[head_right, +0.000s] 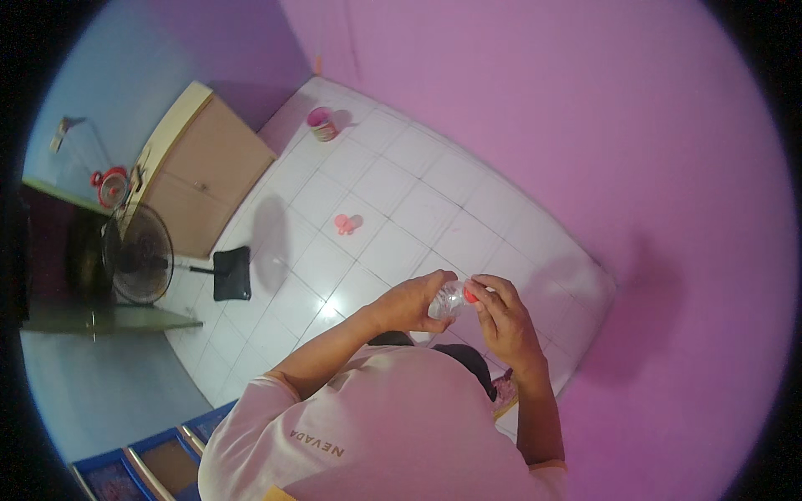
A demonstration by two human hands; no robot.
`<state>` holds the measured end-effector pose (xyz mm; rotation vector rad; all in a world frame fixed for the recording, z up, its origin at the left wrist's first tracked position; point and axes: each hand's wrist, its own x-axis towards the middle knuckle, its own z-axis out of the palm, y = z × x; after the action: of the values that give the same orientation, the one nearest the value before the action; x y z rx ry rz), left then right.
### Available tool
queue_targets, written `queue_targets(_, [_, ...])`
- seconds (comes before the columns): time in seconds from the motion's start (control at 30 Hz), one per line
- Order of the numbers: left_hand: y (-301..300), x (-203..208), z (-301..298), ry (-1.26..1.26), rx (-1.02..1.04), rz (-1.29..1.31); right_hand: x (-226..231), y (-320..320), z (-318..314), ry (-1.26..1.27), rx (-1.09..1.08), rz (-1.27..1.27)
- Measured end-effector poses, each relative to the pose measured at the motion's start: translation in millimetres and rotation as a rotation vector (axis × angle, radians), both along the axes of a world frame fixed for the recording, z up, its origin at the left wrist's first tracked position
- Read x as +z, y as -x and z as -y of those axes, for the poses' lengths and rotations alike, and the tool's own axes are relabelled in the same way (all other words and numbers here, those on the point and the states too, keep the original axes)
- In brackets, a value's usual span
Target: The person paints a wall pink using a roller on an extension pole, then cleans spilled paint from the tiled floor with a cloth and a spray bottle.
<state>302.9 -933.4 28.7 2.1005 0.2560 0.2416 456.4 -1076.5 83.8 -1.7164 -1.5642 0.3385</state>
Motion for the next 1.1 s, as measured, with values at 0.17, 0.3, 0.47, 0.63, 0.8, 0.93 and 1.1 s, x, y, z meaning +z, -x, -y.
queue_targets(0.17, [72, -8, -65, -0.007, 0.115, -0.031, -4, 43, -92, 0.109, 0.168, 0.044])
queue_targets(0.3, [116, -29, -116, -0.108, 0.249, 0.005, -31, 80, -180, 0.116, 0.175, 0.326])
queue_targets(0.47, [138, -66, -171, -0.253, 0.524, -0.016, -67, 119, -282, 0.315, 0.02, 0.322])
queue_targets(0.63, [171, -97, -266, -0.149, 0.9, -0.124, -109, 120, -373, 0.455, 0.119, 0.12])
queue_targets(0.8, [248, -92, -410, -0.194, 1.293, -0.116, -195, 75, -419, 0.721, 0.131, 0.047])
queue_targets(0.93, [345, -85, -551, -0.357, 1.443, -0.068, -268, 30, -411, 0.861, 0.048, 0.061])
queue_targets(1.1, [460, -66, -725, -0.623, 1.593, 0.103, -310, 0, -363, 1.02, -0.131, 0.08])
